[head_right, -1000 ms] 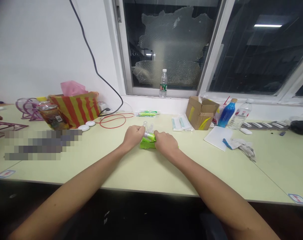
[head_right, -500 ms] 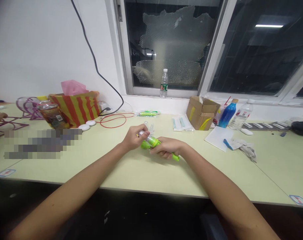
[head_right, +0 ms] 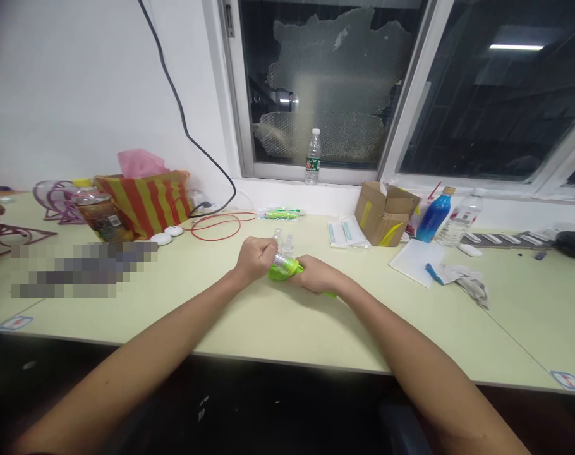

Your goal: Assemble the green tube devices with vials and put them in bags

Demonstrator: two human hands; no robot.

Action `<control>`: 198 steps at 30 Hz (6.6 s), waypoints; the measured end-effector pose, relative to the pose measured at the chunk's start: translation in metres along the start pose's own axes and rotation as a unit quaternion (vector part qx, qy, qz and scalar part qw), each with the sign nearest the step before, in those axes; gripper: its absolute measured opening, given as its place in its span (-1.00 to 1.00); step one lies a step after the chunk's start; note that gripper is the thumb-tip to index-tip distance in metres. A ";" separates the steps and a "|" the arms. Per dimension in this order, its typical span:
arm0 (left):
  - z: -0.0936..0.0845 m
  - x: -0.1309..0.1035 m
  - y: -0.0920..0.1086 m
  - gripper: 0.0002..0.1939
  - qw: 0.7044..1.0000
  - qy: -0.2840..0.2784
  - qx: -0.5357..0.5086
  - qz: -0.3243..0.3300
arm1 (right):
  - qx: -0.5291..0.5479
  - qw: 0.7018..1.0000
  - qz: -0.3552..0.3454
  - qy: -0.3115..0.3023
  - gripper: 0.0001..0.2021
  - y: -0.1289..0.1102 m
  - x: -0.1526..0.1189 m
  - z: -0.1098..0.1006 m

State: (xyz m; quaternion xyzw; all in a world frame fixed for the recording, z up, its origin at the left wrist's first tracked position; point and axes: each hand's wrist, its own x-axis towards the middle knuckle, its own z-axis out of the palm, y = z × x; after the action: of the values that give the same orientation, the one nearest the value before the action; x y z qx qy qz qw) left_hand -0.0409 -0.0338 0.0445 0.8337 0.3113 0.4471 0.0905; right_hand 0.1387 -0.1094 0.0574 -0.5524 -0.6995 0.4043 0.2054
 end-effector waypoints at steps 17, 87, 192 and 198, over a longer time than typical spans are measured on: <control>0.008 0.009 -0.008 -0.53 0.966 -0.023 -0.047 -0.252 | -0.424 0.877 0.066 0.215 -0.69 -0.002 0.013 0.013; 0.000 0.014 -0.011 -0.57 0.926 -0.117 -0.326 -0.152 | -0.161 0.956 -0.070 0.237 -0.92 0.037 0.026 -0.005; 0.019 0.020 -0.003 -0.60 0.913 -0.054 -0.389 -0.110 | -0.139 0.924 -0.083 0.345 -0.91 0.046 0.029 -0.009; 0.019 0.022 -0.004 -0.60 0.893 -0.078 -0.423 -0.135 | -0.160 0.927 -0.071 0.333 -0.93 0.046 0.030 -0.008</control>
State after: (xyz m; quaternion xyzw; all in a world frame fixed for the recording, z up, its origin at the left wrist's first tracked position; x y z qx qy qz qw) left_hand -0.0184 -0.0153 0.0463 0.6988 0.1942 0.4533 0.5182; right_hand 0.1632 -0.0755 0.0209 -0.6298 -0.6835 0.0646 0.3633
